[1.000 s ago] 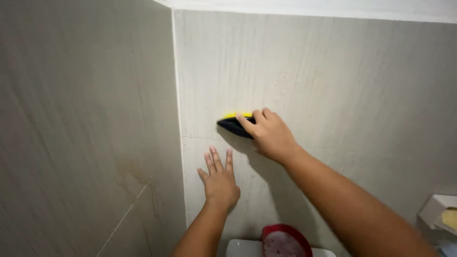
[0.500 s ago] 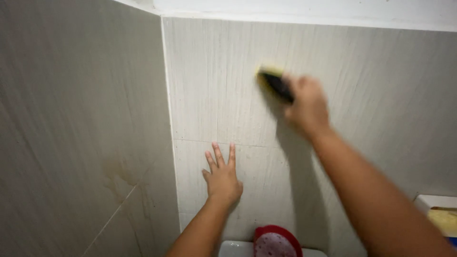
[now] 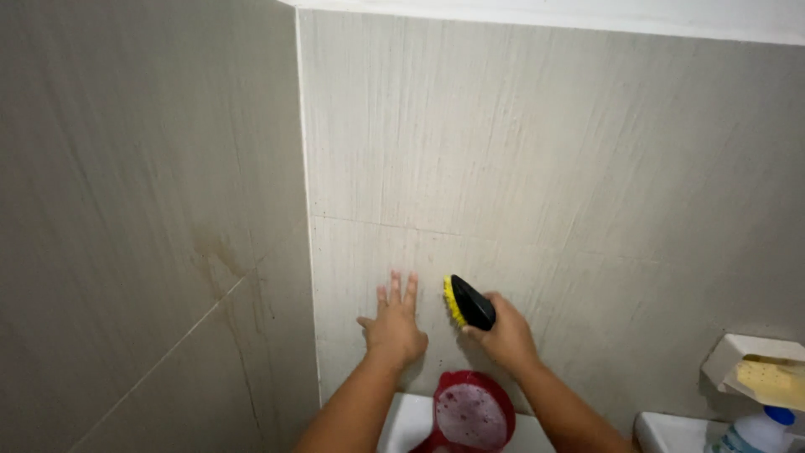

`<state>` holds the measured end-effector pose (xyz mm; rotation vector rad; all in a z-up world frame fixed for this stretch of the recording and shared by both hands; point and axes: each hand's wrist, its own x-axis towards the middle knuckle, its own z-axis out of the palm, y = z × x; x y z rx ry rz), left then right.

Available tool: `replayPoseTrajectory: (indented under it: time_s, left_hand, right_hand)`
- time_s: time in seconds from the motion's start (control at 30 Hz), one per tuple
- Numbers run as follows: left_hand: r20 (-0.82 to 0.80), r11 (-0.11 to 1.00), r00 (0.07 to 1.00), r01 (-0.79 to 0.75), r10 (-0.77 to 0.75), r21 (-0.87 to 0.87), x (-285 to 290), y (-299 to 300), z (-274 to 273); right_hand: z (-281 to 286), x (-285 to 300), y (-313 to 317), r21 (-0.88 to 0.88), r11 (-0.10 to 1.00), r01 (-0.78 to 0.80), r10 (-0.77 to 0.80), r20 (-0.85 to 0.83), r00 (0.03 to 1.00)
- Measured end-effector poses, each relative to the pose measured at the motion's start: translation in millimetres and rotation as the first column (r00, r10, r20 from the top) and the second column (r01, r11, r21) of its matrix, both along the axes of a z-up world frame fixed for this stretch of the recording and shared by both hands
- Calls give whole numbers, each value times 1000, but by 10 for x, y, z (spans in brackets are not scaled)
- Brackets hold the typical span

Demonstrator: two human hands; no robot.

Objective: The person cleans the bathroom wall using a yellow sponge and a red bowl containing soapy water. They repeatedly dip the sponge into the bowl and scrub the tiled wall above the toilet and sink.

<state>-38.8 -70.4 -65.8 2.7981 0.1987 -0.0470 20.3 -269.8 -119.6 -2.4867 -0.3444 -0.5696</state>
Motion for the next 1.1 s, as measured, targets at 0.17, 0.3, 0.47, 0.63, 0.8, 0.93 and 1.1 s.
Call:
replayPoseTrajectory:
  time_s: [0.17,0.3,0.47,0.63,0.8,0.93,1.1]
  left_hand:
    - [56,998,996,63,-63,-1,-211,-259,-210]
    - [19,999,999,48,-47,-24,-309,-354,-482]
    - [-44,1000,999,-1,0,-24,-365,-370,-856]
    - [-77,998,995,-65,65,3,-471,-252,-908]
    - [-40,987,993,-103,109,125,-602,-52,-775]
    - [5,948,993,-117,121,295,-699,136,-514]
    - [151,840,982,-178,115,512,-586,511,-291]
  right_hand:
    - [-655,-286,-40,255,965,64,-25,-153,988]
    - [-1144,-419,-137,215,972,97,-47,-223,974]
    - [-1482,-390,-173,8,990,141,-120,-480,869]
    - [-2324,47,-274,-147,989,35,-85,-355,931]
    - [-2298,247,-307,-34,994,103,-107,-126,986]
    - [-1604,11,-206,355,899,255,-162,-270,949]
    - [-828,17,222,612,780,132,76,-301,950]
